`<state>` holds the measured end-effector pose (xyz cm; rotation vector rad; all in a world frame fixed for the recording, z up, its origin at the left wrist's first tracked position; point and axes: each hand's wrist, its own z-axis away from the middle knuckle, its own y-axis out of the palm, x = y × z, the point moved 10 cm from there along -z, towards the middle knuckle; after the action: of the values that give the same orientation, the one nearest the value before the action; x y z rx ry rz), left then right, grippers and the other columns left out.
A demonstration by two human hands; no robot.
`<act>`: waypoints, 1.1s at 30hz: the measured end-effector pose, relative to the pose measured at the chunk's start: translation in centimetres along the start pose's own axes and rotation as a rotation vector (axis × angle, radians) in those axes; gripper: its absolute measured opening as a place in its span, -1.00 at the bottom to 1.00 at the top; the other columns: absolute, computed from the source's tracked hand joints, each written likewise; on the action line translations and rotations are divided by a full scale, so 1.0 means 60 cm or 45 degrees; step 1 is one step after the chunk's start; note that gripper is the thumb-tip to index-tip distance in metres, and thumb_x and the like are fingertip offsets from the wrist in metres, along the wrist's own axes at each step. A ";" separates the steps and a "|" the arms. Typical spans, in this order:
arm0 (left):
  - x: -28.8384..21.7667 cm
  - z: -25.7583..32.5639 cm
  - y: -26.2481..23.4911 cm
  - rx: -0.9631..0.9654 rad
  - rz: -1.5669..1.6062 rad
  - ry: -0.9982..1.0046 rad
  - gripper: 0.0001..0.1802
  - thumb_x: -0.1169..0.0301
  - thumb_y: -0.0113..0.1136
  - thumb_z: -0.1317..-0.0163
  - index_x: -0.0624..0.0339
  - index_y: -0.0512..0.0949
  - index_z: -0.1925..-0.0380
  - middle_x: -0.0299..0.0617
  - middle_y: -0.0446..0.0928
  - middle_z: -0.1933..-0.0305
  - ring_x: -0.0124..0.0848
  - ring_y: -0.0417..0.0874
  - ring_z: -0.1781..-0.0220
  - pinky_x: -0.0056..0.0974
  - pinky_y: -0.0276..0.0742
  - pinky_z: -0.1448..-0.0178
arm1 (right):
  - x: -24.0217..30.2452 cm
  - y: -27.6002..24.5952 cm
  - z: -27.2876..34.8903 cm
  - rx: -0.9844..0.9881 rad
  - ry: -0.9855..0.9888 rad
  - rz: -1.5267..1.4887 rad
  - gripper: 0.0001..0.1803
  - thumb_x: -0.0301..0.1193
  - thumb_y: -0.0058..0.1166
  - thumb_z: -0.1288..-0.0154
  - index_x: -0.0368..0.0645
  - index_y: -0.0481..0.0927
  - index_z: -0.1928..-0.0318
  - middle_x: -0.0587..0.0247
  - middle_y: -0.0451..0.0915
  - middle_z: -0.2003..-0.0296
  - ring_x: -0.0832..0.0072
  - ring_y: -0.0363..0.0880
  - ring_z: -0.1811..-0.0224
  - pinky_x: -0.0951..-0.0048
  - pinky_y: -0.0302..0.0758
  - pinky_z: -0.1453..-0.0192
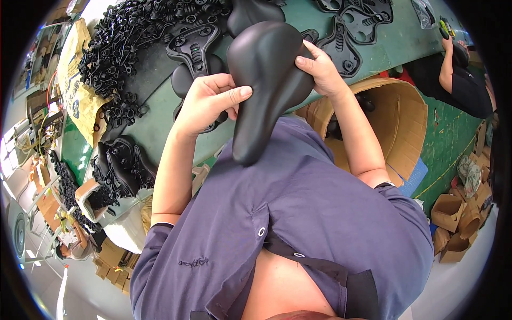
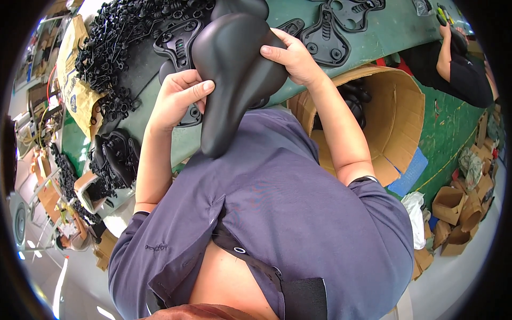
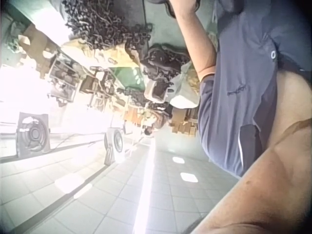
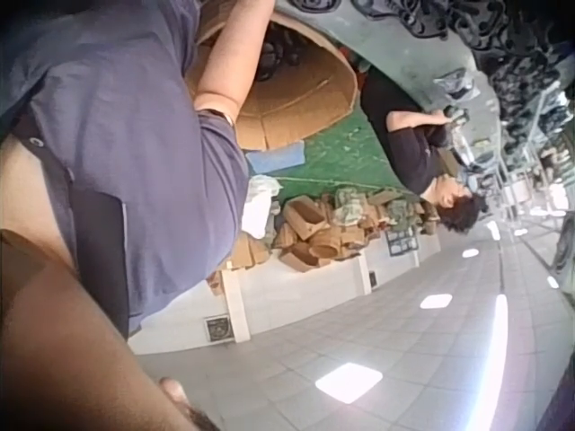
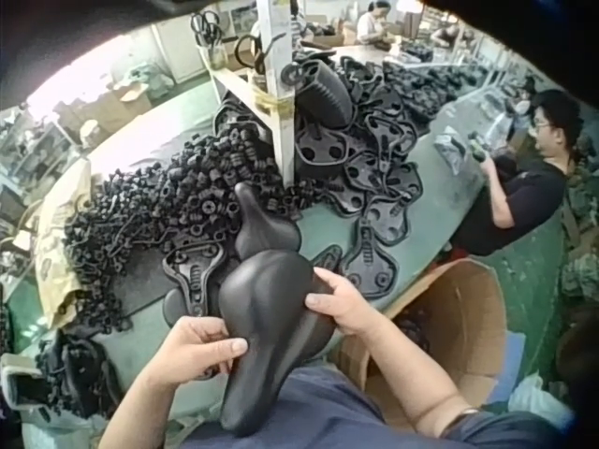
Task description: Inspecting and assembling components for bicycle seats on a factory production line.
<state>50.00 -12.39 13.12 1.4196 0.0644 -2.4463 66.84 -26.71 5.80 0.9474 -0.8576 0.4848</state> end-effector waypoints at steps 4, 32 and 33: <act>0.002 -0.001 0.011 0.121 0.116 0.002 -0.73 0.26 0.46 -0.45 0.29 0.75 0.21 -0.27 0.70 0.42 -0.54 0.68 0.47 -0.40 0.62 0.35 | -0.018 0.005 0.002 0.078 0.027 -0.158 -0.30 -0.24 0.39 -0.46 -0.31 0.45 -0.46 0.10 0.69 -0.20 0.39 0.71 -0.19 0.29 0.65 -0.33; 0.000 -0.023 -0.020 -0.120 -0.138 0.053 -0.69 0.24 0.55 -0.38 0.25 0.71 0.35 -0.35 0.64 0.50 -0.62 0.62 0.52 -0.46 0.53 0.43 | -0.064 0.004 -0.031 0.106 0.088 -0.241 -0.24 -0.09 0.29 -0.55 -0.21 0.36 -0.54 0.14 0.62 -0.31 0.40 0.62 -0.33 0.25 0.57 -0.44; 0.000 -0.024 -0.019 -0.122 -0.136 0.053 -0.69 0.24 0.55 -0.38 0.25 0.71 0.35 -0.35 0.64 0.50 -0.62 0.62 0.52 -0.46 0.53 0.43 | -0.068 0.007 -0.032 0.107 0.090 -0.240 -0.24 -0.09 0.29 -0.55 -0.21 0.36 -0.54 0.14 0.62 -0.31 0.40 0.62 -0.33 0.25 0.57 -0.44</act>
<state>50.88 -11.05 12.27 1.4602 0.2693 -2.4620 64.96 -24.84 2.13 1.0709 -0.6808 0.3918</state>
